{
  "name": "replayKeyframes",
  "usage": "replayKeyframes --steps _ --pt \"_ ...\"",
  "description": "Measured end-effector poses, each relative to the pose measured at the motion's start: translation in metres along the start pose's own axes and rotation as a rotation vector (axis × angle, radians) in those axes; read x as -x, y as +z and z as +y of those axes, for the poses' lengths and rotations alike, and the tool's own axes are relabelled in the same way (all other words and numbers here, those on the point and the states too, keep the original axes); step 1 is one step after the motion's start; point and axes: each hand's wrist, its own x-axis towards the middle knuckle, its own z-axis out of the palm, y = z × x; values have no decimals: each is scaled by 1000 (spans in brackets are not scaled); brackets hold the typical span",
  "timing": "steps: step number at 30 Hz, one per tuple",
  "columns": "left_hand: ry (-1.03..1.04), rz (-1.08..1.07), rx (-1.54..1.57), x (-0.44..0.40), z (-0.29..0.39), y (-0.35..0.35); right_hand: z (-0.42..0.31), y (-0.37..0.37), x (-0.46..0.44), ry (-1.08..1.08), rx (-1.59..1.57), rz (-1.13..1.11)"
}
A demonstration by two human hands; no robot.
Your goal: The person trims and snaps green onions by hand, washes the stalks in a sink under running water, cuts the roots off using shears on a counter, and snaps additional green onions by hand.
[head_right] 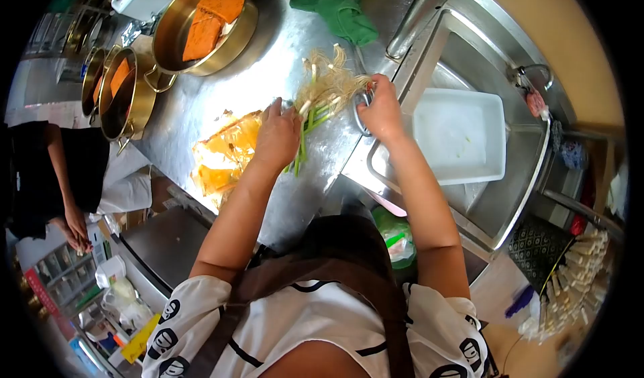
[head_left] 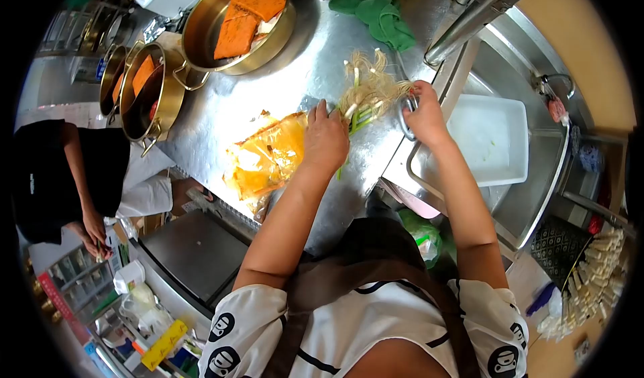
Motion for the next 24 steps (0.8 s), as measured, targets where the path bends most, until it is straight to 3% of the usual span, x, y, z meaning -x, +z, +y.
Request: replayKeyframes --steps 2,3,5,7,9,10,13,14,16,18,19,21,23,24 --pt "-37 106 -1 0 7 -3 9 -1 -15 209 -370 -92" --pt "-57 211 0 0 13 -10 14 -3 -15 205 -373 -107" --pt "-154 116 -18 5 23 -17 15 -13 -11 275 -518 -106" --pt "-250 29 -33 11 28 -16 29 -13 -9 210 -532 -128" --pt "-278 -8 -87 21 25 -1 20 -26 -2 218 -689 -210" --pt "-288 -3 -90 23 22 7 21 -33 -4 322 -721 -332" --pt "-230 92 -76 25 15 20 16 -41 7 261 -876 -389" --pt "-276 74 -10 23 14 19 17 -42 9 114 -704 -358" --pt "-326 59 57 23 8 16 12 -47 17 39 -580 -309" --pt "-509 3 356 20 2 1 -6 -58 25 15 -419 -269" --pt "-507 4 356 21 -5 1 -14 -63 27 14 -419 -267" --pt "-459 146 748 17 -16 -10 -26 -70 30 37 -396 -304" --pt "-494 83 875 13 -24 -25 -12 -58 31 28 -488 -252" --pt "-559 6 1120 12 -27 -29 -6 -53 34 39 -423 -297"
